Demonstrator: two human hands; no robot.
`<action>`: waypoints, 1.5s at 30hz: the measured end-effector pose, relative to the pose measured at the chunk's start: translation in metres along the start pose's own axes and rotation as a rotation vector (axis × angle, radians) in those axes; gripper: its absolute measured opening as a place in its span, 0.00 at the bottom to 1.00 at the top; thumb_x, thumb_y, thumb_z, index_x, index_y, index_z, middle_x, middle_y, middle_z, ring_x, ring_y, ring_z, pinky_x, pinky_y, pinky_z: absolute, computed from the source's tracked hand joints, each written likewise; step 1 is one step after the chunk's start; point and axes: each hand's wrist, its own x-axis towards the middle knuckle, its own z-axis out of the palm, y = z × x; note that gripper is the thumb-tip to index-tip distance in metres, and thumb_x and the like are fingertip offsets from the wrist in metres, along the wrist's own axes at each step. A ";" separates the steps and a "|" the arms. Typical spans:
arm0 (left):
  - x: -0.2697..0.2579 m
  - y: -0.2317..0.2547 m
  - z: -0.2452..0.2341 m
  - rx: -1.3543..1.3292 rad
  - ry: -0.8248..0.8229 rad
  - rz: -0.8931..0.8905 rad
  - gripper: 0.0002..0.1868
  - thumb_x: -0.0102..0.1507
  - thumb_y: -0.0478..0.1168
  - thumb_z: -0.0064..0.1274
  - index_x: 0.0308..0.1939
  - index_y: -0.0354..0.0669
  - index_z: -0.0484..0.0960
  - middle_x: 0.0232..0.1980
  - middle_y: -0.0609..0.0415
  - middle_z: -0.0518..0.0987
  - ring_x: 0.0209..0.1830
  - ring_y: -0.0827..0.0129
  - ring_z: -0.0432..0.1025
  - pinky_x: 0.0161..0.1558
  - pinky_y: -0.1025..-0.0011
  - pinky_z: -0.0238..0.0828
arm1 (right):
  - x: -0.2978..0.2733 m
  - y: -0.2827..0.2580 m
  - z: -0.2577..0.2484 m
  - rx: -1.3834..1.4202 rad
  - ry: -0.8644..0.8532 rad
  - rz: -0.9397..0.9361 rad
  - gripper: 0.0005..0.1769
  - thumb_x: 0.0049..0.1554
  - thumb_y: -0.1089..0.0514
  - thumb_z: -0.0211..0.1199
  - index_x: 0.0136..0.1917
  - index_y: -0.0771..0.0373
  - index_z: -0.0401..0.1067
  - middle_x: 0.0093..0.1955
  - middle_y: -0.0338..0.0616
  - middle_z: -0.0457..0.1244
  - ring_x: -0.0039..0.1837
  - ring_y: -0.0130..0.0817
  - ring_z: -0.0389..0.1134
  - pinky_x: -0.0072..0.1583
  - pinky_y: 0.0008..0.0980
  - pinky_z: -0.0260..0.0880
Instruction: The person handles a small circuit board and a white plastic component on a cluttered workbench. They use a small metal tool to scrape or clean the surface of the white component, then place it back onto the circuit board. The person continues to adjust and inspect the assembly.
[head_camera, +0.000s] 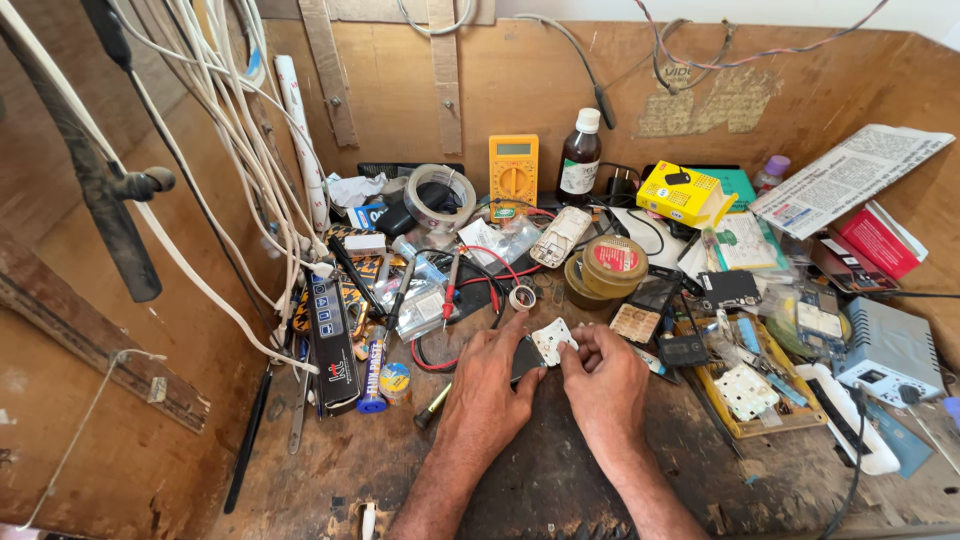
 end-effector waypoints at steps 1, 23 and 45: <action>0.000 0.000 0.000 0.007 0.004 0.010 0.38 0.55 0.33 0.65 0.68 0.36 0.68 0.56 0.39 0.79 0.57 0.46 0.71 0.59 0.54 0.66 | 0.000 0.000 0.000 0.005 -0.006 -0.003 0.09 0.51 0.62 0.72 0.45 0.67 0.78 0.32 0.41 0.68 0.32 0.25 0.65 0.37 0.30 0.67; 0.001 -0.006 0.003 -0.009 0.013 0.035 0.39 0.53 0.31 0.65 0.68 0.34 0.69 0.56 0.41 0.80 0.57 0.47 0.71 0.58 0.55 0.67 | -0.014 -0.014 -0.006 -0.031 0.023 -0.289 0.04 0.51 0.63 0.69 0.39 0.65 0.76 0.38 0.50 0.70 0.42 0.48 0.72 0.43 0.43 0.70; -0.003 -0.005 0.000 0.091 0.031 0.188 0.27 0.55 0.30 0.57 0.60 0.36 0.78 0.57 0.44 0.78 0.57 0.47 0.68 0.57 0.53 0.63 | -0.016 -0.013 -0.004 -0.067 0.033 -0.486 0.06 0.51 0.63 0.67 0.43 0.65 0.76 0.44 0.50 0.70 0.49 0.51 0.71 0.50 0.45 0.71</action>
